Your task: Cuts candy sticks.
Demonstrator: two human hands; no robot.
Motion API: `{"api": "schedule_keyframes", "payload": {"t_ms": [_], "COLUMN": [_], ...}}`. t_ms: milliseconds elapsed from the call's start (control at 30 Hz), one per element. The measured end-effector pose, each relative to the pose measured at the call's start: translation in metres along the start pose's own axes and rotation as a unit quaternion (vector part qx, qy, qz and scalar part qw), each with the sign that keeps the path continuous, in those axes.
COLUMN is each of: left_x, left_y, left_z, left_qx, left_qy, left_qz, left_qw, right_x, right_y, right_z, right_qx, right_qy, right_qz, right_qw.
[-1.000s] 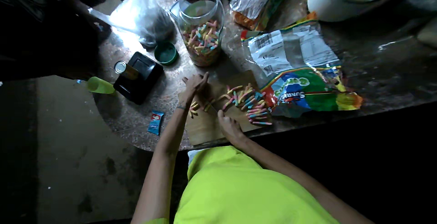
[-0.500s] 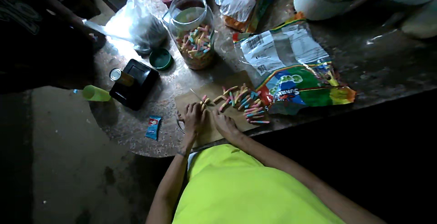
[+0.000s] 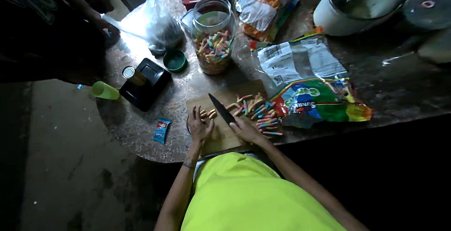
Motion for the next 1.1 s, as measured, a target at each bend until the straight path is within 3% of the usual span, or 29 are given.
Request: {"api": "schedule_keyframes", "payload": {"t_ms": [100, 167, 300, 467, 633, 700, 833, 900, 967, 1033, 1100], "left_x": [0.017, 0.029, 0.045, 0.052, 0.048, 0.045, 0.045, 0.036, 0.022, 0.013, 0.012], "left_y": [0.001, -0.008, -0.028, -0.035, -0.031, -0.033, -0.040, -0.047, -0.055, -0.059, -0.061], "left_z": [0.000, -0.007, -0.028, -0.027, -0.039, -0.046, -0.044, -0.039, -0.035, -0.029, -0.033], "left_qx": [0.028, 0.049, 0.095, 0.116, 0.176, 0.174, 0.088, -0.013, -0.121, -0.243, -0.345], "left_qy": [0.003, -0.021, -0.049, -0.064, -0.148, -0.156, -0.151, -0.103, 0.007, 0.166, 0.353], "left_qz": [0.058, 0.093, 0.112, 0.130, 0.095, 0.121, 0.210, 0.237, 0.213, 0.186, 0.158], "left_qw": [0.998, 0.994, 0.988, 0.983, 0.969, 0.965, 0.962, 0.966, 0.970, 0.938, 0.855], "right_x": [0.008, 0.003, -0.021, -0.048, -0.054, -0.054, -0.057, -0.062, -0.069, -0.078, -0.088], "right_y": [0.008, 0.012, 0.020, 0.040, 0.060, 0.061, 0.058, 0.054, 0.049, 0.046, 0.047], "right_z": [0.001, 0.002, -0.001, -0.011, -0.011, -0.010, -0.009, -0.010, -0.013, -0.019, -0.022], "right_qx": [0.032, 0.041, 0.030, 0.060, 0.092, 0.088, 0.087, 0.078, 0.059, 0.046, 0.037], "right_qy": [-0.211, -0.273, -0.321, -0.298, -0.323, -0.324, -0.327, -0.326, -0.319, -0.310, -0.301], "right_qz": [0.053, 0.047, -0.017, -0.087, -0.141, -0.144, -0.132, -0.120, -0.107, -0.093, -0.080], "right_qw": [0.975, 0.960, 0.946, 0.949, 0.931, 0.931, 0.932, 0.934, 0.940, 0.945, 0.949]}}
Point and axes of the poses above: each hand's wrist, its own y-axis away from the middle knuckle, its own x-axis out of the palm, z = x × y, the point moved 8 cm from there along -y, towards the middle knuckle, and after that the axes turned 8 degrees about y, right-handed, at the moved point
